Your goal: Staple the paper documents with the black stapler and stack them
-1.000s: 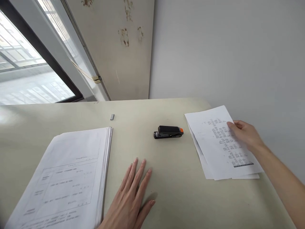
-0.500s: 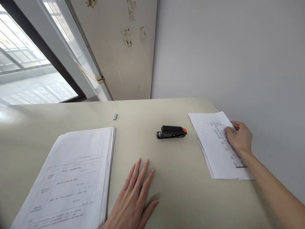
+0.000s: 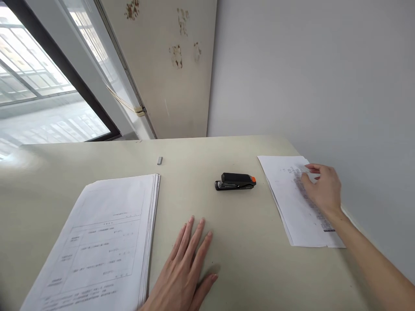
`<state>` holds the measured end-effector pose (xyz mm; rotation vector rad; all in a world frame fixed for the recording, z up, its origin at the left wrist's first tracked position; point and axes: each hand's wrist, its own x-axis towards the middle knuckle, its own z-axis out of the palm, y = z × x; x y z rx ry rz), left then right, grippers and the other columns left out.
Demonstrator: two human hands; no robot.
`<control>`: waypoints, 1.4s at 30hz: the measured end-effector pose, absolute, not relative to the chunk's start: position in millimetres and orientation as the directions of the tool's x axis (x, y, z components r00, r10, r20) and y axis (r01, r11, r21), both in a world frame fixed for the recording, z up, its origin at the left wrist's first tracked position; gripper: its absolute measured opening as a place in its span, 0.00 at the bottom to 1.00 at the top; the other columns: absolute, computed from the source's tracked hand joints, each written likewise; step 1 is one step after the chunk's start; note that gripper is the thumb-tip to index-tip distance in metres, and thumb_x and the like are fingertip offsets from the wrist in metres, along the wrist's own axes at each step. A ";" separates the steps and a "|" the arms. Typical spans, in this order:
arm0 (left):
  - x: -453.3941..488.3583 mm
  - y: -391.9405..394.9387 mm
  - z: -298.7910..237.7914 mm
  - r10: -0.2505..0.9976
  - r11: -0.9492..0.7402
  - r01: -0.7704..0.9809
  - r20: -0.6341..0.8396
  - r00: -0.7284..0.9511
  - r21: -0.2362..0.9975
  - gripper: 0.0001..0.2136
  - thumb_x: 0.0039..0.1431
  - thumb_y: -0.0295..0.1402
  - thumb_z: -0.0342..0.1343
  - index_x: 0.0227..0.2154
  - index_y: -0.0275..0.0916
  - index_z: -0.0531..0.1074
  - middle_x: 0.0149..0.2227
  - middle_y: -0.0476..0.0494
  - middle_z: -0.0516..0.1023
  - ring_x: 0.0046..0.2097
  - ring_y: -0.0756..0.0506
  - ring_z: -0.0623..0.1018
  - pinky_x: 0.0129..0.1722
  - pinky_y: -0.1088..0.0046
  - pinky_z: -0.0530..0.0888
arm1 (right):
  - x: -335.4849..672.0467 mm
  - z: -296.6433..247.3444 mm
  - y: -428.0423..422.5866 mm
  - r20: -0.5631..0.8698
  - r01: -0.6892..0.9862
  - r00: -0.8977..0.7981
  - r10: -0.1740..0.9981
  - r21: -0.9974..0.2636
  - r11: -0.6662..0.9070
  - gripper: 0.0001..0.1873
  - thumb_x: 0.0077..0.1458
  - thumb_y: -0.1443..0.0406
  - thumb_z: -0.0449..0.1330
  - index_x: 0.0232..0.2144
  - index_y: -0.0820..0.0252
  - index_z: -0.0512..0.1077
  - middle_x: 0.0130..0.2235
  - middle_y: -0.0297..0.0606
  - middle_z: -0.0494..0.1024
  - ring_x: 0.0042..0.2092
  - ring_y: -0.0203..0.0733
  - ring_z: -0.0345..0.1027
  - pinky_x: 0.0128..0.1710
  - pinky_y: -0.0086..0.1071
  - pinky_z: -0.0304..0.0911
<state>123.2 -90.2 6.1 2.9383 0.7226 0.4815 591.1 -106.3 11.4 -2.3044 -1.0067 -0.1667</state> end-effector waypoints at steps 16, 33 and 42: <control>24.0 6.7 33.5 0.766 -0.620 0.758 0.366 0.529 0.202 0.29 0.77 0.45 0.49 0.75 0.45 0.54 0.74 0.40 0.62 0.77 0.31 0.57 0.68 0.38 0.70 | 454.9 21.3 -61.2 0.096 0.684 0.285 0.954 -0.717 -0.132 0.35 0.60 0.44 0.68 0.64 0.42 0.67 0.65 0.39 0.75 0.63 0.57 0.71 0.61 0.51 0.68; 55.9 3.1 35.0 0.666 -0.746 0.592 0.357 0.655 0.306 0.16 0.75 0.38 0.54 0.62 0.46 0.70 0.65 0.42 0.76 0.74 0.33 0.65 0.64 0.45 0.77 | 414.3 17.2 -69.2 0.044 0.634 0.187 0.981 -0.769 -0.086 0.22 0.64 0.43 0.64 0.48 0.49 0.74 0.45 0.38 0.83 0.42 0.49 0.76 0.40 0.40 0.73; 116.0 -18.7 23.2 0.526 -0.839 0.424 0.309 0.792 0.341 0.23 0.76 0.33 0.54 0.69 0.41 0.63 0.69 0.40 0.72 0.76 0.35 0.60 0.70 0.46 0.71 | 377.8 36.8 -86.8 0.110 0.761 -0.077 0.991 -0.636 0.130 0.08 0.70 0.57 0.62 0.49 0.48 0.72 0.45 0.36 0.81 0.46 0.48 0.76 0.46 0.41 0.73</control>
